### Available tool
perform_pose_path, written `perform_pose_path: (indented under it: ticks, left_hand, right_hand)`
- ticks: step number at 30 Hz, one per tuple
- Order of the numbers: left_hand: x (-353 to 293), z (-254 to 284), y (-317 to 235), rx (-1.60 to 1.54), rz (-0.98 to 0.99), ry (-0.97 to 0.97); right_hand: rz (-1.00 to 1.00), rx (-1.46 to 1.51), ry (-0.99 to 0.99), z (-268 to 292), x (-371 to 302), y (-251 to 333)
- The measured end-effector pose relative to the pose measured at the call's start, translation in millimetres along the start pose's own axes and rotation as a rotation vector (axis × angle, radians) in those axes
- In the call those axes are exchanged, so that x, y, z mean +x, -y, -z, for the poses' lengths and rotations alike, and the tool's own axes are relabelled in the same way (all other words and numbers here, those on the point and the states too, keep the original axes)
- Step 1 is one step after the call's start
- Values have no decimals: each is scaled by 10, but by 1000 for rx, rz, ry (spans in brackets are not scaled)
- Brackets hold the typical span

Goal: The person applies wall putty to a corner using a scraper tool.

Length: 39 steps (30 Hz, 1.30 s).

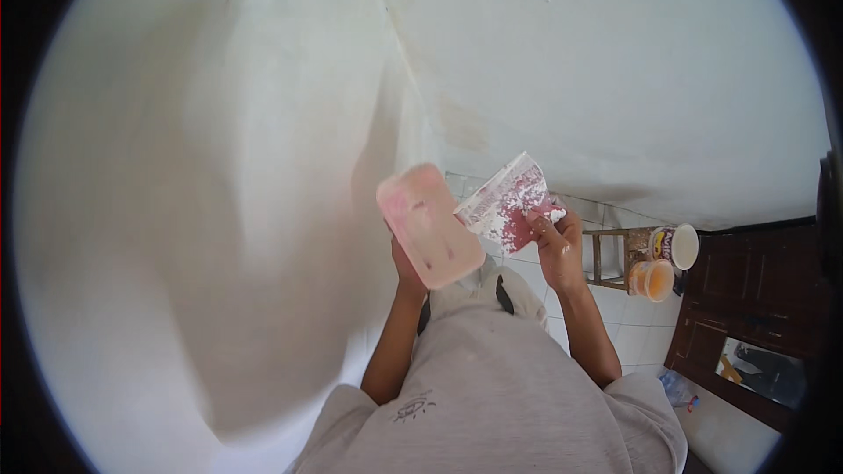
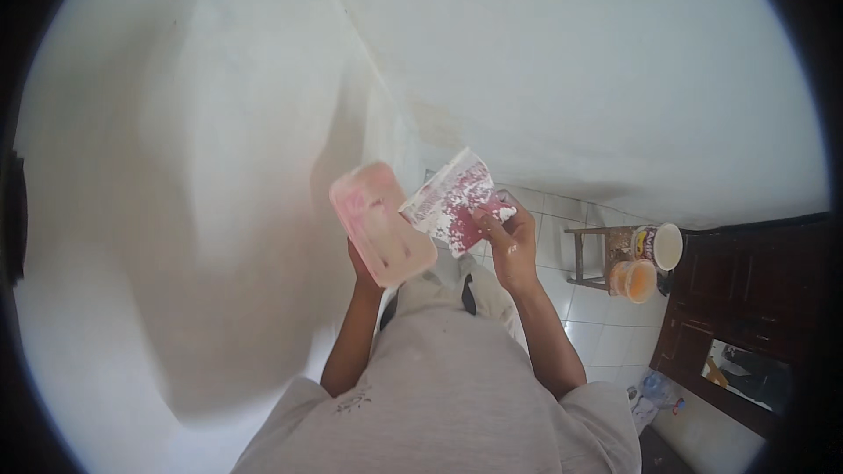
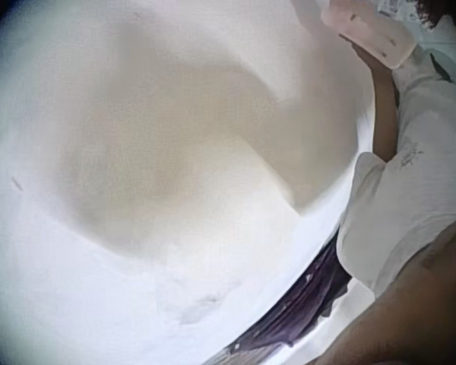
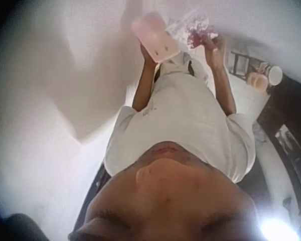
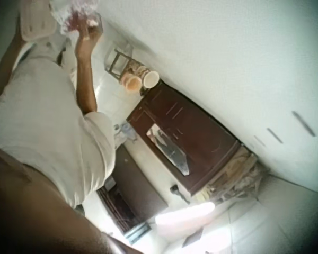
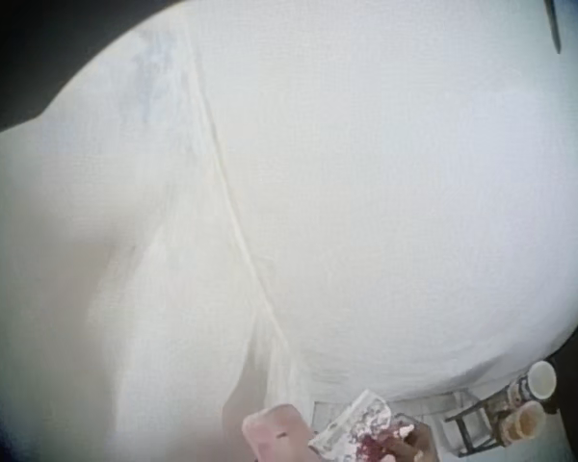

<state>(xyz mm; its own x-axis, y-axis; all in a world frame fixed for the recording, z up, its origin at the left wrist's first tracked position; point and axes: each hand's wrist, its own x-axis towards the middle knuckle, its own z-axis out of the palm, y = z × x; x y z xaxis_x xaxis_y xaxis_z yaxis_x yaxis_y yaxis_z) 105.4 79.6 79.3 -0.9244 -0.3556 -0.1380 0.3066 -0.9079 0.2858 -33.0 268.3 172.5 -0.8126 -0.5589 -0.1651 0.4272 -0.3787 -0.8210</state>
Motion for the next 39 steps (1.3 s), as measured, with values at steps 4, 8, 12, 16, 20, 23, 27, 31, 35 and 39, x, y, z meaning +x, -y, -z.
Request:
perform_pose_path:
  ticks: [4, 8, 12, 16, 20, 23, 27, 31, 35, 39]
  left_hand:
    - [178, -497, -90, 1336, -473, 9]
    - [151, -1428, 41, 411, -252, -112]
    - [129, -1836, 91, 181, -46, 14]
    - [265, -1887, 248, 172, -30, -66]
    - [390, -1898, 379, 251, -71, -166]
    - [517, -1739, 522, 284, -66, -205]
    - [543, -1367, 583, 302, -42, -136]
    - [572, -1454, 607, 218, -94, -209]
    - [600, -1265, 636, 310, -135, -197]
    - [645, -1152, 651, 255, -116, -170]
  right_hand:
    - [235, -337, 137, -413, -40, 779]
    - [303, -497, 91, -714, -95, 1074]
    - [345, -976, 173, -945, -52, 1503]
    - [298, -1164, 258, -895, 140, 1440]
    - [279, -1270, 302, -781, 280, 1229]
    - [337, -1251, 296, -646, 389, 1031]
    - [263, -1189, 380, -525, 526, 887]
    - [276, -1232, 351, -459, 599, 829]
    - [320, -1231, 375, -419, 613, 653]
    - [251, -1185, 450, -309, 701, 540]
